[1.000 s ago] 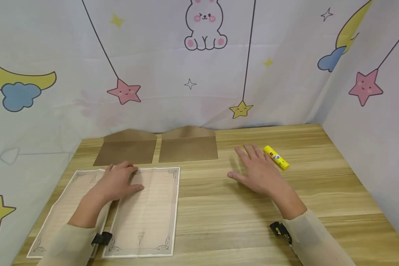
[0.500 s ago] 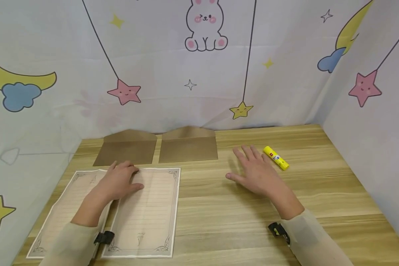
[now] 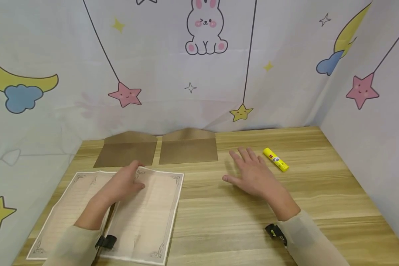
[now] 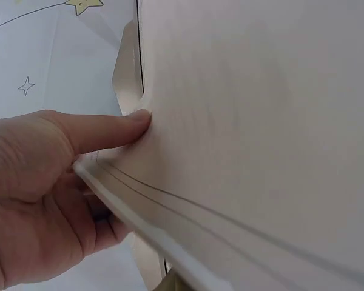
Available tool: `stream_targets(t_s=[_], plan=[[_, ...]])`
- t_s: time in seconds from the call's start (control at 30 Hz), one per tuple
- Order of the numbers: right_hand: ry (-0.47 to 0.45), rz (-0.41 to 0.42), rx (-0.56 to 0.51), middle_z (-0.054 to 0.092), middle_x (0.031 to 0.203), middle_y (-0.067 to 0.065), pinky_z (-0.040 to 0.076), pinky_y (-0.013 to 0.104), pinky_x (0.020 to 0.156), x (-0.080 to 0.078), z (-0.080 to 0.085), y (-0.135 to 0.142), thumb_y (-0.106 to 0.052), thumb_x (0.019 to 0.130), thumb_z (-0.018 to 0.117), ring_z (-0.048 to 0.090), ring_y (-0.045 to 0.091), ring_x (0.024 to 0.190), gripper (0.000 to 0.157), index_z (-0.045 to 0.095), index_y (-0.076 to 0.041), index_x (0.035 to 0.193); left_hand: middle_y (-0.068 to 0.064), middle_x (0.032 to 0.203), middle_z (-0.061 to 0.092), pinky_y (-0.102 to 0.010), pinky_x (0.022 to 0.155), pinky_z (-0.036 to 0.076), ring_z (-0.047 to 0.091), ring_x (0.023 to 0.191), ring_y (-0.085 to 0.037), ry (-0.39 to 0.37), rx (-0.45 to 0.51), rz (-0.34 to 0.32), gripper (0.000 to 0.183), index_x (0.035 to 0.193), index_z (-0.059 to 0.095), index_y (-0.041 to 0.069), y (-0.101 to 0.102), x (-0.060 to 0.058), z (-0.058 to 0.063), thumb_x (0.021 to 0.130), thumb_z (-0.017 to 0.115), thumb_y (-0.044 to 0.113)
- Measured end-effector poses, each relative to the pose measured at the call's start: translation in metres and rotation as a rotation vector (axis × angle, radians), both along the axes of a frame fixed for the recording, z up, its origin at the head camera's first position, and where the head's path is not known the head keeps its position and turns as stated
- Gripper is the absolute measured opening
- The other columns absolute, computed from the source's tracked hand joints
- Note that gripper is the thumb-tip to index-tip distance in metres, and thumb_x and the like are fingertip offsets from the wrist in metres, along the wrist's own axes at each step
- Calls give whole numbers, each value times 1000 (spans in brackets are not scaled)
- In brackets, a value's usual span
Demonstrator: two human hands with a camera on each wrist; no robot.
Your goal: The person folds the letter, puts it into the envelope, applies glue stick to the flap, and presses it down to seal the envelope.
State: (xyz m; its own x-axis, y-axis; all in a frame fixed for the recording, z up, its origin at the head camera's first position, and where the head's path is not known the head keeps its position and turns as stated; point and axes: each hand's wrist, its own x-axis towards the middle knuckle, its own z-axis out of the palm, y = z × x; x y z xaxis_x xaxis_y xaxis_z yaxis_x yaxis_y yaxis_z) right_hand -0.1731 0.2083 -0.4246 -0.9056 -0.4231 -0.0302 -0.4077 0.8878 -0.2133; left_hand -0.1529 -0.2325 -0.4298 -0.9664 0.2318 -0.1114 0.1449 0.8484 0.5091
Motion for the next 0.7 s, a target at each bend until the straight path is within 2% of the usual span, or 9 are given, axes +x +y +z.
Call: stream_targets(t_s=[0.1,0.2,0.27,0.37,0.57,0.7], plan=[[-11,6,-18,21,172,26,18,77,118,1,-1,-1,-72,102,52,18,54,155,94,25,-12,170,-14,102,63,-43,76,50,58,88,-26,-7,93,34,46,136,53,-3,-1,-2,-2,98,76,7],[-19,13,-50,22,172,25,20,76,118,1,-2,-1,-73,101,52,19,53,155,96,25,-12,169,-12,95,60,-39,66,48,56,79,-24,8,158,68,29,122,59,-3,-2,-3,-2,101,74,10],[-35,21,-85,23,171,25,22,75,118,2,-3,-2,-73,101,53,21,52,155,97,25,-11,169,-12,97,65,-37,64,50,58,79,-23,22,191,97,24,117,61,-2,-3,-2,-1,103,72,14],[-60,30,-146,25,170,25,26,72,119,3,-3,-4,-74,100,54,26,51,154,99,25,-10,169,-13,97,64,-37,61,49,56,74,-23,36,249,135,24,117,61,-1,-2,-3,2,106,69,18],[-104,34,-280,32,168,22,28,63,122,1,-3,-10,-74,99,56,31,44,154,101,27,-6,168,-8,79,57,-34,56,46,50,63,-21,52,394,212,25,113,58,0,6,-8,4,107,68,22],[-140,7,-372,38,165,20,40,62,116,0,-2,-16,-70,99,60,44,40,146,99,28,-6,167,-2,67,49,-30,51,42,45,57,-18,68,527,244,23,110,57,1,18,-11,7,106,69,20]])
